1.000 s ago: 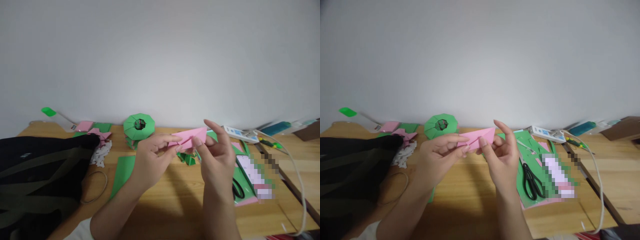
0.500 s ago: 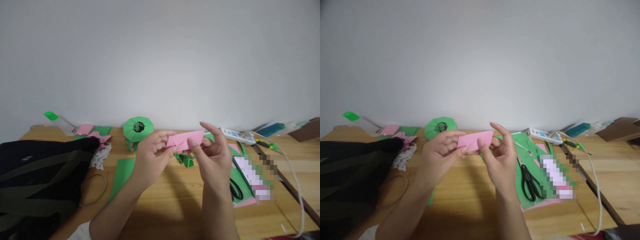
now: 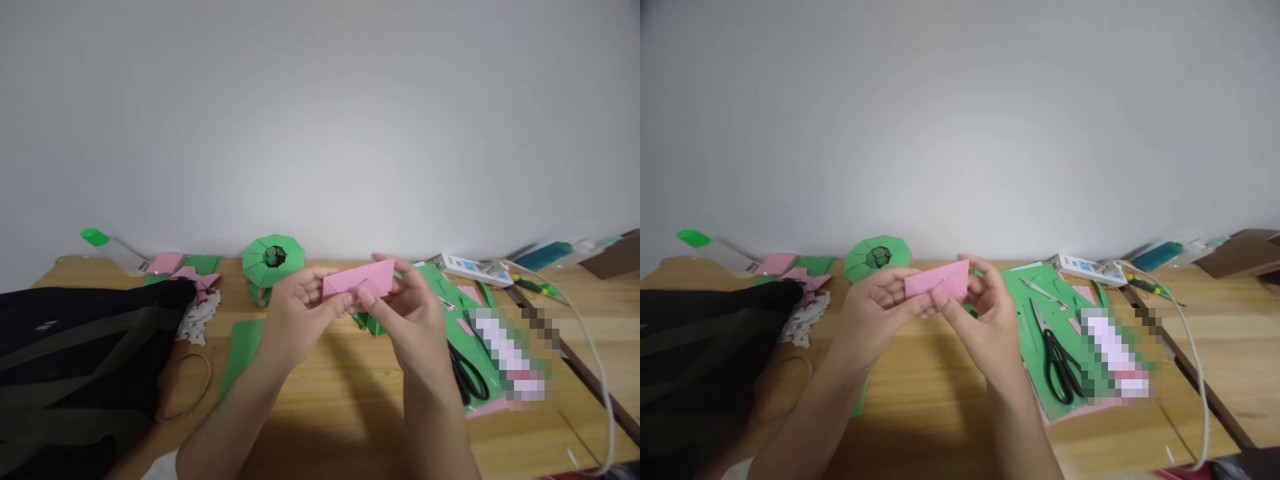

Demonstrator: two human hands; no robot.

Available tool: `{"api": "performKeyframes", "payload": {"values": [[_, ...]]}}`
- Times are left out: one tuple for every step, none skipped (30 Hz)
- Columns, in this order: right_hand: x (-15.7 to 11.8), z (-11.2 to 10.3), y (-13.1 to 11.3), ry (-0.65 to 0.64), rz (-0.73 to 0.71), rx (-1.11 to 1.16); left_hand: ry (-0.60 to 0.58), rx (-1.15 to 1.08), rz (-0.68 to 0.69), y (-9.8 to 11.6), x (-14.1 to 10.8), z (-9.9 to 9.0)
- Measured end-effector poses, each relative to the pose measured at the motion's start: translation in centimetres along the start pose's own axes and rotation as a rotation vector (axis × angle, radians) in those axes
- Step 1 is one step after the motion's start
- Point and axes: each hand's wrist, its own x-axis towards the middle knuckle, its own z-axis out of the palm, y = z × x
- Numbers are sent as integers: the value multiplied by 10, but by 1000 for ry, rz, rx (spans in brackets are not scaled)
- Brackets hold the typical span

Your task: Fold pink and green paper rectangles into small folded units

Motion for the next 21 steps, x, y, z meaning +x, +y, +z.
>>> {"api": "performKeyframes", "payload": {"values": [[2, 0, 1, -46, 43, 21, 11, 10, 11, 0, 0, 0], [4, -1, 1, -81, 78, 37, 20, 19, 22, 0, 1, 0], [5, -1, 2, -90, 101, 49, 29, 24, 32, -1, 1, 0], [6, -2, 2, -72, 117, 57, 39, 27, 37, -1, 1, 0], [7, -3, 3, -36, 123, 63, 49, 27, 39, -1, 1, 0], [8, -4, 4, 6, 123, 70, 57, 26, 39, -1, 2, 0], [8, -5, 4, 41, 120, 76, 61, 24, 39, -1, 2, 0], [8, -6, 4, 64, 117, 81, 60, 22, 37, -1, 2, 0], [8, -7, 5, 75, 115, 87, 60, 18, 37, -1, 2, 0], [8, -7, 5, 81, 111, 98, 56, 13, 38, -1, 2, 0], [8, -8, 5, 86, 110, 113, 51, 6, 43, -1, 2, 0], [8, -8, 5, 90, 111, 129, 46, 2, 46, -1, 2, 0], [8, -8, 5, 91, 113, 146, 44, -1, 48, -1, 2, 0], [8, -9, 5, 90, 116, 161, 44, -3, 47, -1, 2, 0], [8, -9, 5, 87, 121, 172, 46, -5, 44, 0, 2, 0], [8, -10, 5, 81, 125, 176, 50, -6, 37, 0, 2, 0], [8, -10, 4, 75, 127, 173, 54, -7, 28, 0, 1, 0], [8, -11, 4, 69, 125, 167, 53, -9, 21, 0, 1, 0], [8, -13, 4, 61, 123, 159, 50, -13, 18, 0, 1, 0], [8, -14, 4, 51, 119, 151, 46, -17, 16, 0, 0, 1], [7, -15, 4, 37, 116, 142, 44, -23, 16, 0, 0, 1]]}}
